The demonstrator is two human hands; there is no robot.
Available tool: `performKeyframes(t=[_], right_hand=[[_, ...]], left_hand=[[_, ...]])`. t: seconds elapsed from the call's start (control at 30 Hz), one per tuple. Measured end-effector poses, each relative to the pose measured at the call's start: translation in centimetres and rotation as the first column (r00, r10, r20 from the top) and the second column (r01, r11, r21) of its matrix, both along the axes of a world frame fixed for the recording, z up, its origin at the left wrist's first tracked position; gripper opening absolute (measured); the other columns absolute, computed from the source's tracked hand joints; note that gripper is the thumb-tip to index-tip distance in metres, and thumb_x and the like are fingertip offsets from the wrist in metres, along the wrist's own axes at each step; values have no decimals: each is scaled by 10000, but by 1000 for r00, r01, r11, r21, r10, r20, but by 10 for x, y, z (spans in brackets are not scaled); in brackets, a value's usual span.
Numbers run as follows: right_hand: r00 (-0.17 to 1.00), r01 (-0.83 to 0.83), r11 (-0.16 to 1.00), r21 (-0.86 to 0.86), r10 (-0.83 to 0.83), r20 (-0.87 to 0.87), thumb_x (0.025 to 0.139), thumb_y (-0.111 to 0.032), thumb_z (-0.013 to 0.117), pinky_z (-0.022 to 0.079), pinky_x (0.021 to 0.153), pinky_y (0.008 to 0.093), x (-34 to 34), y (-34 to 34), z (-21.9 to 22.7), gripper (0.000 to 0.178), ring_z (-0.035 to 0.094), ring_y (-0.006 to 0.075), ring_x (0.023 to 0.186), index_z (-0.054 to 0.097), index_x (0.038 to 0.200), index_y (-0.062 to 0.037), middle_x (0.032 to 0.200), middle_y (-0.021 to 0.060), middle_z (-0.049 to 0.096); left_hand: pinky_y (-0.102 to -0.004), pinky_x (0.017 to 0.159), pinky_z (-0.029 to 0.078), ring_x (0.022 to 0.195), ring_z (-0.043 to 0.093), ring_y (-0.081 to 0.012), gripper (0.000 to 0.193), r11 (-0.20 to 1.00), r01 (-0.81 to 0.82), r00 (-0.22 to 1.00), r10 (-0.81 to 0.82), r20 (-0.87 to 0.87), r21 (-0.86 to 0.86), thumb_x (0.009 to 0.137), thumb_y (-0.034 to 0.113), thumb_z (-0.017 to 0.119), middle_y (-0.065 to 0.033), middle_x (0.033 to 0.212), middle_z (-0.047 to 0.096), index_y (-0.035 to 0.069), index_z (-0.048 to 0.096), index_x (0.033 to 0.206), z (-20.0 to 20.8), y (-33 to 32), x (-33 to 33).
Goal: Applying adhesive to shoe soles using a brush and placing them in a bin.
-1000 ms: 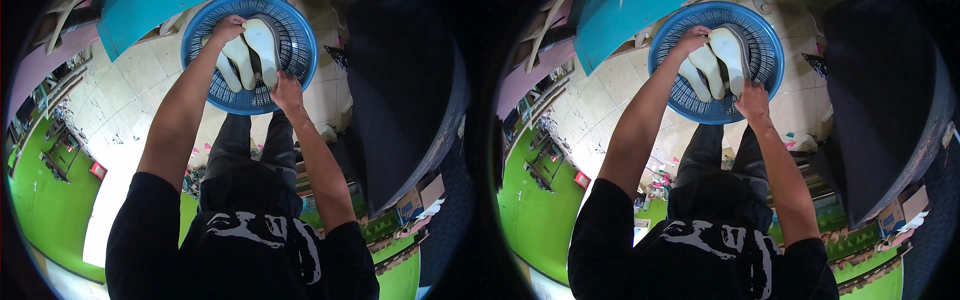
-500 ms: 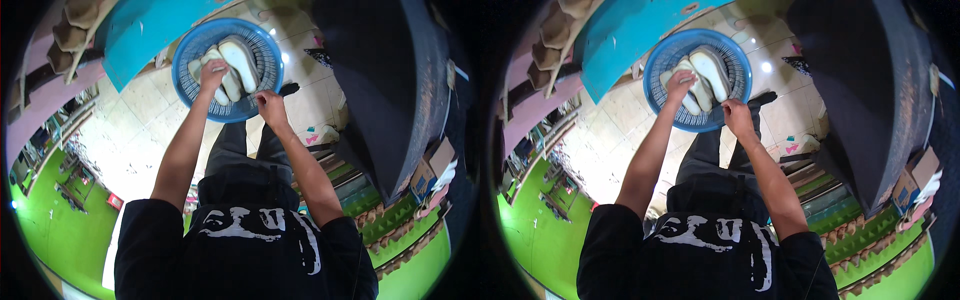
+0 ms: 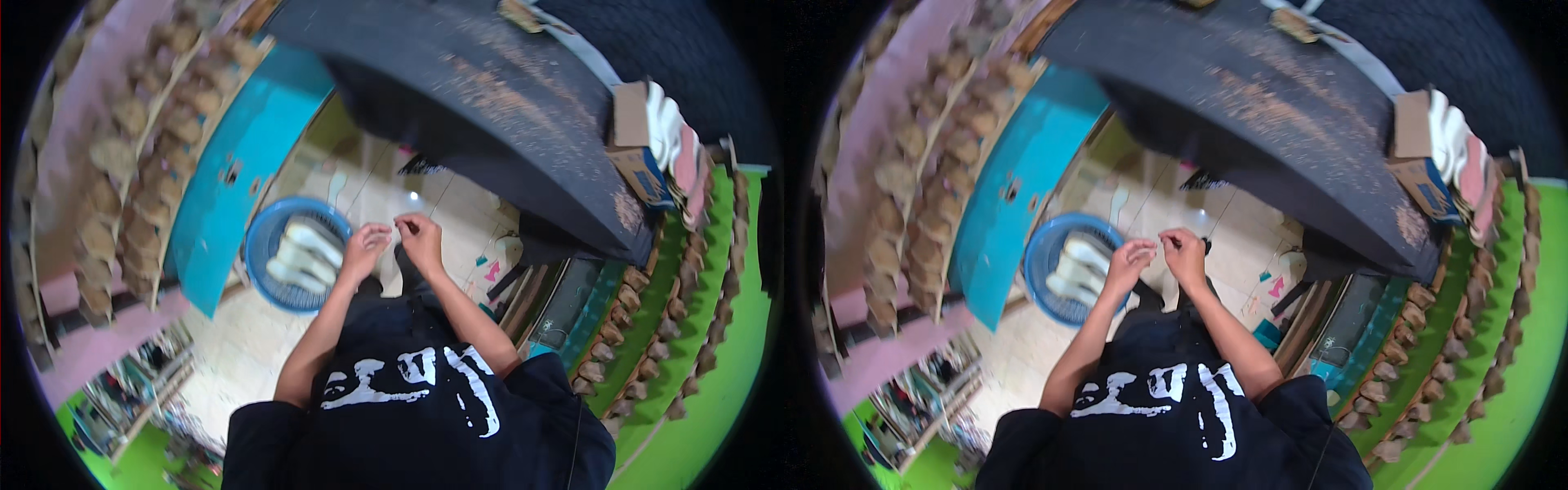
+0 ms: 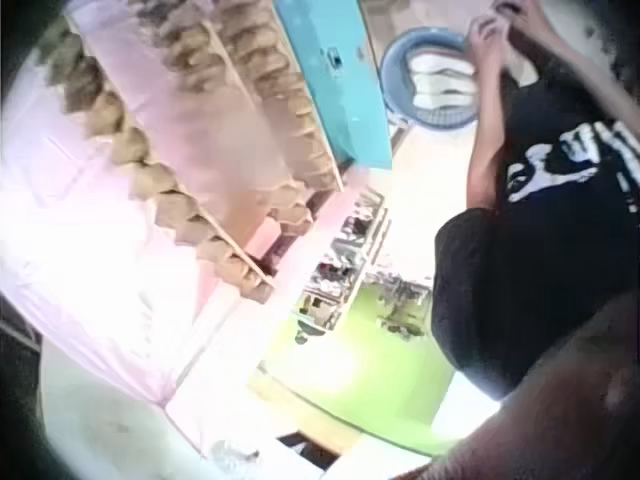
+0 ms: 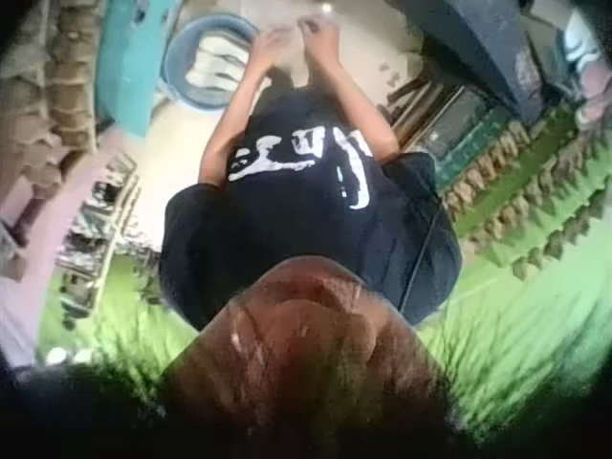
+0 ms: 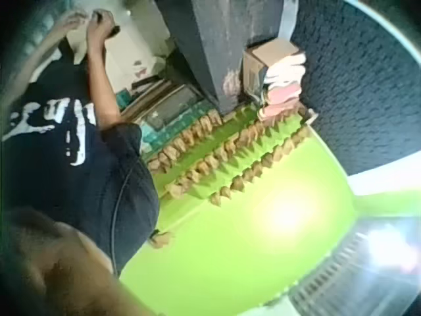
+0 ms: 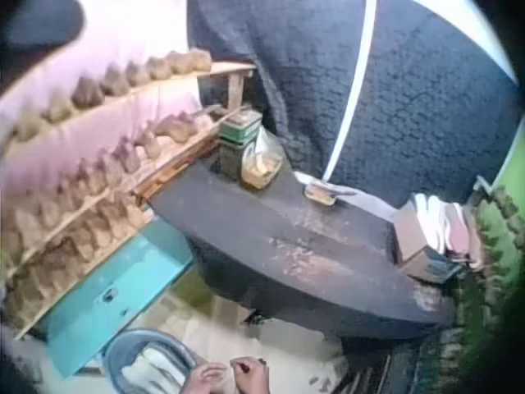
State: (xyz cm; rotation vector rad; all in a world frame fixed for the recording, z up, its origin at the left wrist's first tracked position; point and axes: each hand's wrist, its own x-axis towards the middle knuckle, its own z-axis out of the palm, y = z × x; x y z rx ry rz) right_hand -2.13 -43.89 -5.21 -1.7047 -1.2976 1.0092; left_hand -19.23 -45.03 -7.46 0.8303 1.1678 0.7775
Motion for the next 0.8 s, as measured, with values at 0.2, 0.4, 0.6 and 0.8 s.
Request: performKeyframes(t=[0.2, 0.4, 0.6, 0.8], right_hand=[[963, 267, 960, 88, -263, -58, 889, -40, 768, 593, 752, 344, 96, 24, 59, 99, 752, 263, 805, 766, 974, 13, 930, 150, 759], [915, 386, 882, 269, -403, 9, 881, -67, 801, 566, 734, 365, 192, 60, 86, 116, 723, 278, 820, 710, 894, 3, 900, 127, 732], [874, 394, 809, 436, -476, 94, 876, -22, 784, 591, 738, 331, 246, 77, 88, 121, 748, 230, 832, 704, 959, 17, 937, 129, 736], [835, 533, 818, 218, -550, 23, 885, -43, 786, 608, 758, 327, 280, 89, 91, 118, 767, 235, 880, 717, 951, 27, 1040, 128, 745]], left_hand=[[-322, 964, 550, 1077, 714, -177, 253, 972, 211, 977, -206, -52, 101, 963, 55, 745, -84, 1182, 739, -9, 679, 1198, 40, 60, 74], [-311, 961, 546, 1076, 692, -146, 258, 906, 375, 924, -349, -156, 198, 965, 52, 747, -69, 1177, 736, 13, 686, 1213, 86, 125, 153], [-281, 939, 537, 1053, 691, -121, 239, 894, 415, 909, -417, -22, 169, 980, 42, 737, -46, 1166, 734, 11, 689, 1212, 94, 164, 210], [-299, 913, 558, 1074, 721, -153, 232, 836, 529, 847, -531, -29, 144, 999, 100, 731, -69, 1205, 748, 48, 687, 1221, 99, 210, 255]])
